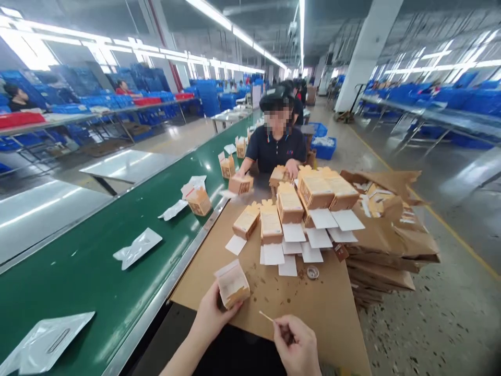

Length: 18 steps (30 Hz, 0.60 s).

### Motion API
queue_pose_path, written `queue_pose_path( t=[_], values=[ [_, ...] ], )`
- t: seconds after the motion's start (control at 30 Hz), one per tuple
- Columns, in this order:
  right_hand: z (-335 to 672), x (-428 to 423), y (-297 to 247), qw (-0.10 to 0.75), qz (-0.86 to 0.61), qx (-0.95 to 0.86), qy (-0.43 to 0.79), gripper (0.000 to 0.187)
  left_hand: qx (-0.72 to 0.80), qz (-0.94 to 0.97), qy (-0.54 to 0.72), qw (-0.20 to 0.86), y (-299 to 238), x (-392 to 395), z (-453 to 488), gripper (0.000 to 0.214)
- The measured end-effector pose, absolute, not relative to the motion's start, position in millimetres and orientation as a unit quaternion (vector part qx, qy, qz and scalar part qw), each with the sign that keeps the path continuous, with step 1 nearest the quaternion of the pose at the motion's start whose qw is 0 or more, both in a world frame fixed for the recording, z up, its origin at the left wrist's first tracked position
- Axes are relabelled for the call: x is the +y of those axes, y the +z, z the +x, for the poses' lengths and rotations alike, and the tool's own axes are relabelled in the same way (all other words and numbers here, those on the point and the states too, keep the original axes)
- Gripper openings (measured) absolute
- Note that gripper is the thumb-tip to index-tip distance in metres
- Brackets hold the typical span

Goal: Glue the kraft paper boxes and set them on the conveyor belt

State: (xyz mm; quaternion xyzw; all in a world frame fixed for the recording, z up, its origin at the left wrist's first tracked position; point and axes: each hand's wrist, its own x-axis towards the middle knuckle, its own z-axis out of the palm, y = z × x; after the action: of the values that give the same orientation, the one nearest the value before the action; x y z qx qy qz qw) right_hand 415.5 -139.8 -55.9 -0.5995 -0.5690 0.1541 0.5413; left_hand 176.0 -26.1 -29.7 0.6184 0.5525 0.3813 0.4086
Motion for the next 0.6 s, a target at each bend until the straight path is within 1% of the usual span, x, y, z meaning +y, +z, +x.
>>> queue_pose_path(
  t=[0.07,0.13,0.23,0.33,0.4,0.6],
  values=[
    [410.9,-132.9,-61.4,0.552,-0.598,-0.563,0.141,0.041,0.576,0.619,0.390,0.365,-25.7,-21.1,163.0,0.054],
    [409.2,-130.1,-62.1,0.565,-0.594,-0.557,0.134,0.041,0.624,0.597,0.405,0.301,-14.7,-17.0,138.6,0.055],
    [412.0,-133.5,-60.6,0.575,-0.590,-0.551,0.131,0.041,0.713,0.545,0.376,0.232,10.3,-13.6,89.9,0.057],
    [416.3,-138.5,-61.7,0.579,-0.592,-0.545,0.130,0.042,0.782,0.484,0.330,0.215,31.7,-12.3,49.9,0.065],
    [417.4,-139.4,-62.4,0.579,-0.595,-0.543,0.126,0.043,0.805,0.446,0.332,0.209,37.8,-9.9,34.3,0.068],
    [418.7,-130.6,-46.1,0.566,-0.597,-0.555,0.123,0.046,0.821,0.403,0.340,0.217,30.3,19.1,10.8,0.065]
  ],
)
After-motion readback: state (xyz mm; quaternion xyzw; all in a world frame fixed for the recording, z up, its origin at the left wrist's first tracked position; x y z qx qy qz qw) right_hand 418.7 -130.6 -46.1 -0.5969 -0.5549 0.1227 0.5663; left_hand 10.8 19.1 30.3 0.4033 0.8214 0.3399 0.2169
